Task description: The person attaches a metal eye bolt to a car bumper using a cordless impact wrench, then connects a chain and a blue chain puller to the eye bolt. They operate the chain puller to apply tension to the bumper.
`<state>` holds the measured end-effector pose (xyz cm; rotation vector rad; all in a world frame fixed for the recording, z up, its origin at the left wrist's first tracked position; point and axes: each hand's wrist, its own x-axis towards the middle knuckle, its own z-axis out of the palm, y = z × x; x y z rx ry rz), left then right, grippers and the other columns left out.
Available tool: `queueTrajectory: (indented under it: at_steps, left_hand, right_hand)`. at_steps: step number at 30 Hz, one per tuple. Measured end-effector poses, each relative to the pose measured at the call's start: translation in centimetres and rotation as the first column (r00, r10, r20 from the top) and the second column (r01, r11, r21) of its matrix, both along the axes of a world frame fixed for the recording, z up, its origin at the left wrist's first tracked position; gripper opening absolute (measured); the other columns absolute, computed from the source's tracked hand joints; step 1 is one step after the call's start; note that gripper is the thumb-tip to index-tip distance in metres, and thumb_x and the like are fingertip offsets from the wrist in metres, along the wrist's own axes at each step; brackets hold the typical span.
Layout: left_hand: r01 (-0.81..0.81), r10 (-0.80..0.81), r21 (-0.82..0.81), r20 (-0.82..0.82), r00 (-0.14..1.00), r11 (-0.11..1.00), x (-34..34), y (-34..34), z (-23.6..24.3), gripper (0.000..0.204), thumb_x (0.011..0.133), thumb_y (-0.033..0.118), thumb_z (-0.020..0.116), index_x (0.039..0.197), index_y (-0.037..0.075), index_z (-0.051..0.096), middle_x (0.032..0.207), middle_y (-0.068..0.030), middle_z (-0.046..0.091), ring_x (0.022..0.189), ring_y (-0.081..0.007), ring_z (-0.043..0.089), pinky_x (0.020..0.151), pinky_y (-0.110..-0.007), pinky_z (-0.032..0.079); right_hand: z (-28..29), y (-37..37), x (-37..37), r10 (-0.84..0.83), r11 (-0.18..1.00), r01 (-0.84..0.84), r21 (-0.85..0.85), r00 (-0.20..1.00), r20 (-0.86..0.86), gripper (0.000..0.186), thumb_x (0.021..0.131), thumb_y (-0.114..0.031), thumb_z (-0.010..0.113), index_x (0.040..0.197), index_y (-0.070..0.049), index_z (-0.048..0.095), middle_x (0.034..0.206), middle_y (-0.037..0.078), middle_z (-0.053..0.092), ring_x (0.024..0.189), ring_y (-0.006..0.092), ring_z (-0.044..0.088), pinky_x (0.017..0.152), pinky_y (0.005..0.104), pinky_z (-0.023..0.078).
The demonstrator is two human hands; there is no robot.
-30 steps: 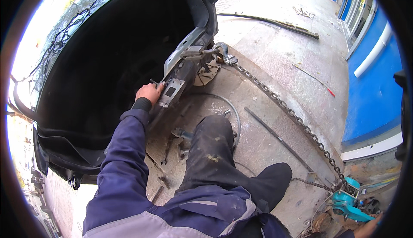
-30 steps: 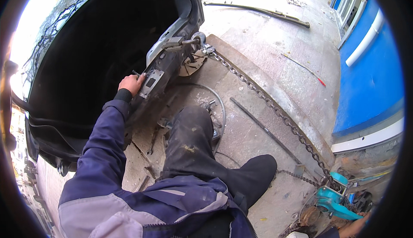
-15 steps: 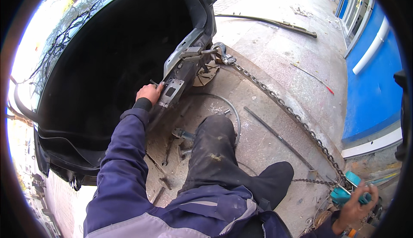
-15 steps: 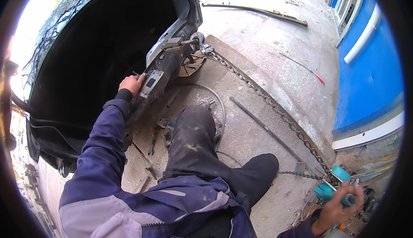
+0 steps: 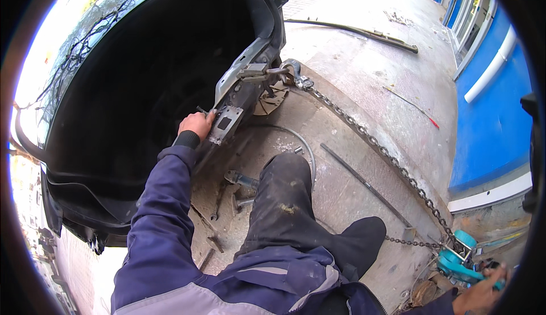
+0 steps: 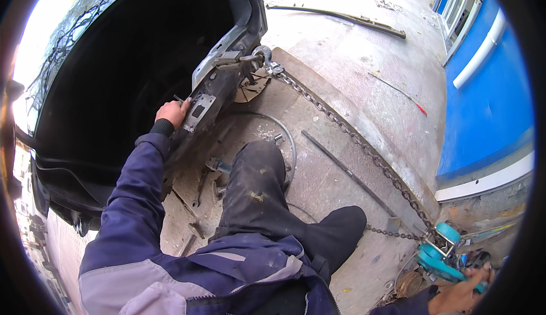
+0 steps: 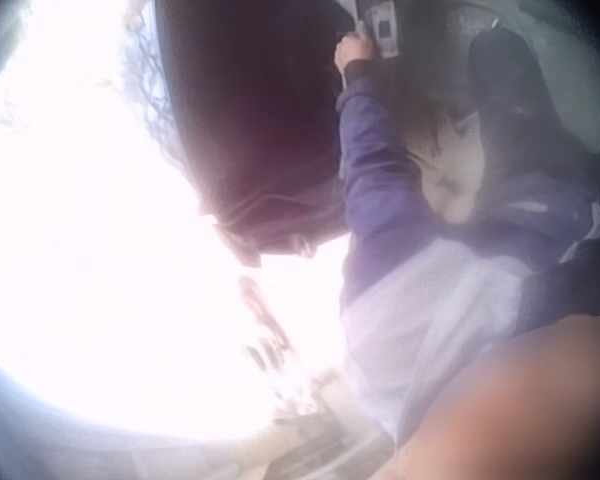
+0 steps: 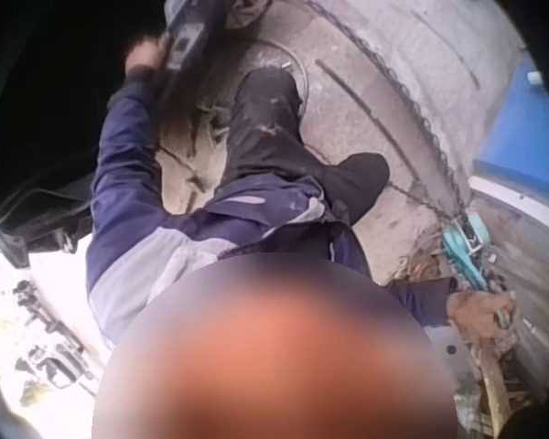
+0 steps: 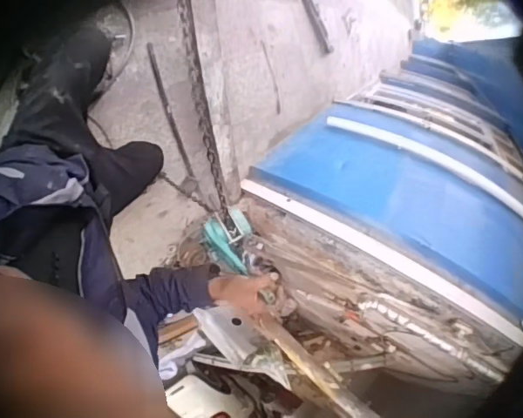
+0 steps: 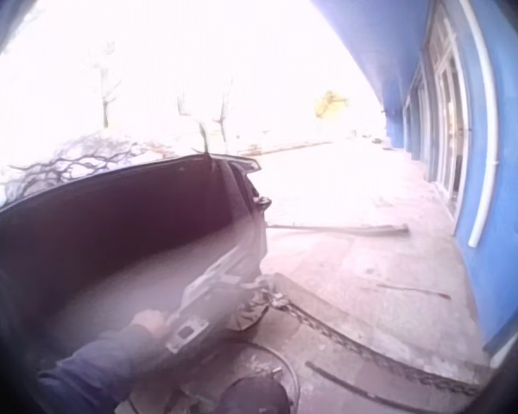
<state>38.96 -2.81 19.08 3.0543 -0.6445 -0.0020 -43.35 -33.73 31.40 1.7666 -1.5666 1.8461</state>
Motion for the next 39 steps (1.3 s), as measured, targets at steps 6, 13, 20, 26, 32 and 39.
queueTrajectory:
  at_steps: [6,13,20,26,32,39]
  left_hand:
    - [0.014,-0.013,-0.025,0.014,1.0,1.0,-0.1,0.0,0.2,0.071,0.11,0.062,0.045,0.112,0.002,0.083,0.11,-0.0274,0.079,0.11,-0.0443,0.075,0.101,-0.053,0.056]
    - [0.011,-0.011,-0.04,0.001,1.0,0.999,0.0,0.1,-0.2,0.074,0.11,0.063,0.044,0.109,0.001,0.083,0.111,-0.0286,0.078,0.111,-0.0448,0.074,0.101,-0.053,0.056]
    - [0.02,-0.02,-0.011,0.016,1.0,1.0,0.2,0.0,-0.3,0.07,0.112,0.059,0.043,0.111,0.002,0.083,0.11,-0.0282,0.078,0.11,-0.0452,0.074,0.101,-0.054,0.056]
    - [0.035,-0.035,-0.01,0.025,0.999,0.999,-0.1,-0.1,0.0,0.07,0.112,0.059,0.043,0.11,0.001,0.083,0.11,-0.0285,0.078,0.109,-0.0459,0.074,0.101,-0.054,0.056]
    - [0.036,-0.035,-0.015,0.033,0.999,0.999,0.4,0.2,-0.5,0.07,0.112,0.058,0.043,0.109,0.0,0.083,0.109,-0.0294,0.078,0.108,-0.0464,0.074,0.1,-0.055,0.056]
    - [0.045,-0.045,-0.021,0.034,0.998,0.999,0.6,0.2,-0.8,0.07,0.112,0.058,0.043,0.108,0.0,0.083,0.109,-0.0292,0.078,0.108,-0.0465,0.074,0.1,-0.055,0.056]
  right_hand:
    - [-2.6,0.1,5.7,0.371,0.927,-0.354,0.122,0.912,-0.174,0.021,0.108,-0.007,0.07,0.126,0.002,0.065,0.091,0.005,0.063,0.077,0.011,0.055,0.076,0.027,0.049]
    - [-1.4,-7.1,-18.6,-0.15,0.97,-0.031,0.24,0.701,0.697,0.022,0.104,-0.023,0.076,0.098,-0.003,0.071,0.08,0.001,0.056,0.075,0.0112,0.055,0.072,0.0286,0.048]
    - [1.5,-3.9,-6.6,0.045,0.996,-0.025,-0.084,0.967,0.252,0.025,0.106,-0.023,0.074,0.106,0.002,0.07,0.086,0.004,0.063,0.073,0.012,0.056,0.071,0.029,0.05]
    - [0.4,-0.9,-2.7,0.24,0.971,-0.24,0.013,0.97,-0.028,0.024,0.111,-0.014,0.068,0.123,0.005,0.06,0.08,0.006,0.058,0.072,0.0111,0.054,0.071,0.0267,0.048]
    - [-2.2,-8.5,-18.5,-0.079,0.978,-0.079,0.191,0.713,0.697,0.022,0.104,-0.018,0.074,0.094,0.001,0.07,0.079,0.003,0.057,0.073,0.0129,0.056,0.071,0.0303,0.05]
    - [1.0,-2.8,-8.0,0.011,0.998,0.019,-0.065,0.899,0.438,0.017,0.103,-0.014,0.075,0.102,0.003,0.071,0.081,0.004,0.06,0.075,0.013,0.058,0.07,0.0293,0.05]
